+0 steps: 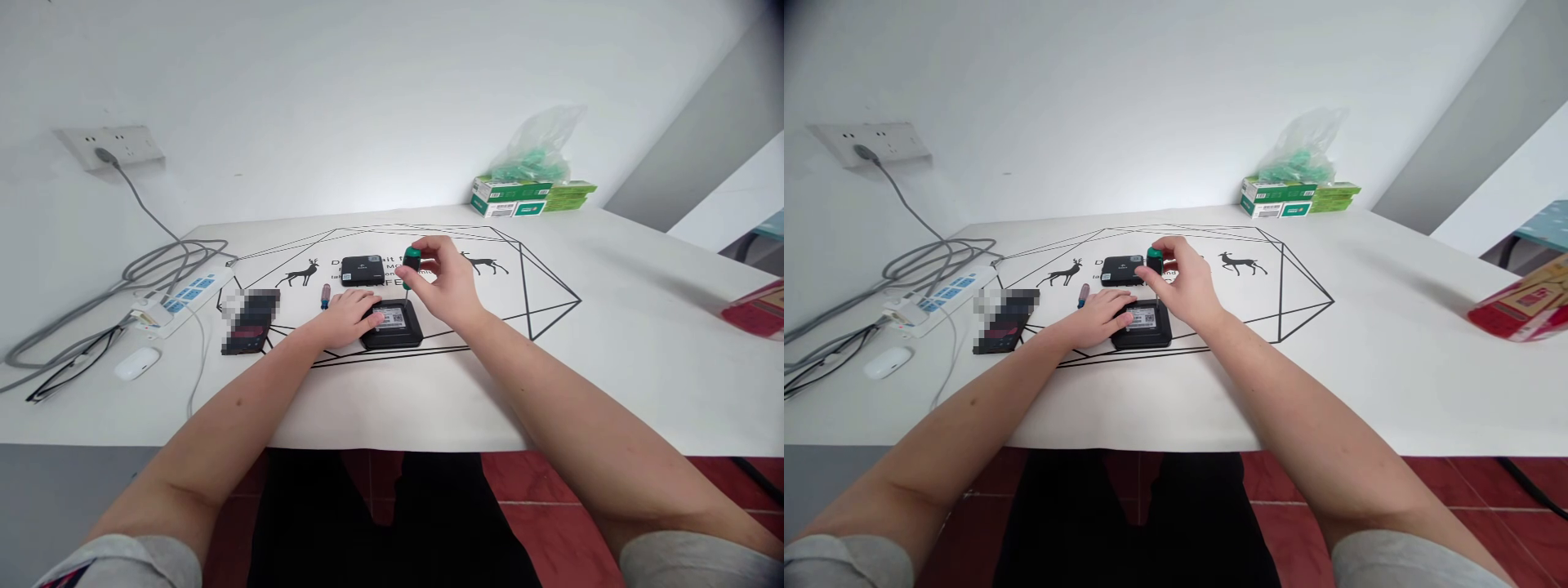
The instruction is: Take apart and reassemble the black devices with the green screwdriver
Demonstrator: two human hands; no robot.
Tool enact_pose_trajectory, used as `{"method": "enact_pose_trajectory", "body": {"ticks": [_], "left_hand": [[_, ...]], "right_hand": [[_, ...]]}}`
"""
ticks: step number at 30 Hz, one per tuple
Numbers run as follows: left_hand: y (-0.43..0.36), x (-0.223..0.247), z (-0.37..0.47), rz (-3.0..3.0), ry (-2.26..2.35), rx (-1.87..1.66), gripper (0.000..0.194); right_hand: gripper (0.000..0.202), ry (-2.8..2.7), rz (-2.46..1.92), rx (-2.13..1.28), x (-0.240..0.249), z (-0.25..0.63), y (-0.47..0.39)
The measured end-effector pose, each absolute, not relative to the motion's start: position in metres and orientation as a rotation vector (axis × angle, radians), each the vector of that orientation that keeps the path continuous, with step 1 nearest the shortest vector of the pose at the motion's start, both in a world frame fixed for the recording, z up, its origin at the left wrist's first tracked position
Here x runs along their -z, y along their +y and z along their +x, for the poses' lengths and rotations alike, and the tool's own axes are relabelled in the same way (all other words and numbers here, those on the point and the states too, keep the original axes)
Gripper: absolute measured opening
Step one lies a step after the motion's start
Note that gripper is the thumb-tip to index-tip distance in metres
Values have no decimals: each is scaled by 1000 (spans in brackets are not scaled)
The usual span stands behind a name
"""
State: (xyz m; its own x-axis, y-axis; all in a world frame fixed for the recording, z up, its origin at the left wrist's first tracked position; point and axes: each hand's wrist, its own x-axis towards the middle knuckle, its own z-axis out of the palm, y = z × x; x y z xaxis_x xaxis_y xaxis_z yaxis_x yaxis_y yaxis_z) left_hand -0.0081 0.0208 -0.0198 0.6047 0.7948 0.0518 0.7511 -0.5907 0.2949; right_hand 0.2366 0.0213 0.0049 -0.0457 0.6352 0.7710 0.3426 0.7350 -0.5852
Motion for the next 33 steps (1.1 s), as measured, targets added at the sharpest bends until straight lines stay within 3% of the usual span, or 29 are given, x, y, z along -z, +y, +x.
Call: {"method": "enact_pose_trajectory", "body": {"ticks": [3,9,19,27,33], "left_hand": [[20,19,-8,2586,1267,-251,61],[21,21,-7,2588,1269,-255,60],[21,21,-8,2585,1268,-258,59],[22,22,-9,2569,1276,-249,62],[19,17,-7,2558,1283,-211,65]], "right_hand": [[52,-1650,-828,-355,-3,236,22],[33,-1685,-799,-369,-2,237,20],[35,-1695,-757,26,-5,243,29],[21,-1650,-799,-81,-7,239,25],[47,-1620,-850,-170,-1,239,32]]}}
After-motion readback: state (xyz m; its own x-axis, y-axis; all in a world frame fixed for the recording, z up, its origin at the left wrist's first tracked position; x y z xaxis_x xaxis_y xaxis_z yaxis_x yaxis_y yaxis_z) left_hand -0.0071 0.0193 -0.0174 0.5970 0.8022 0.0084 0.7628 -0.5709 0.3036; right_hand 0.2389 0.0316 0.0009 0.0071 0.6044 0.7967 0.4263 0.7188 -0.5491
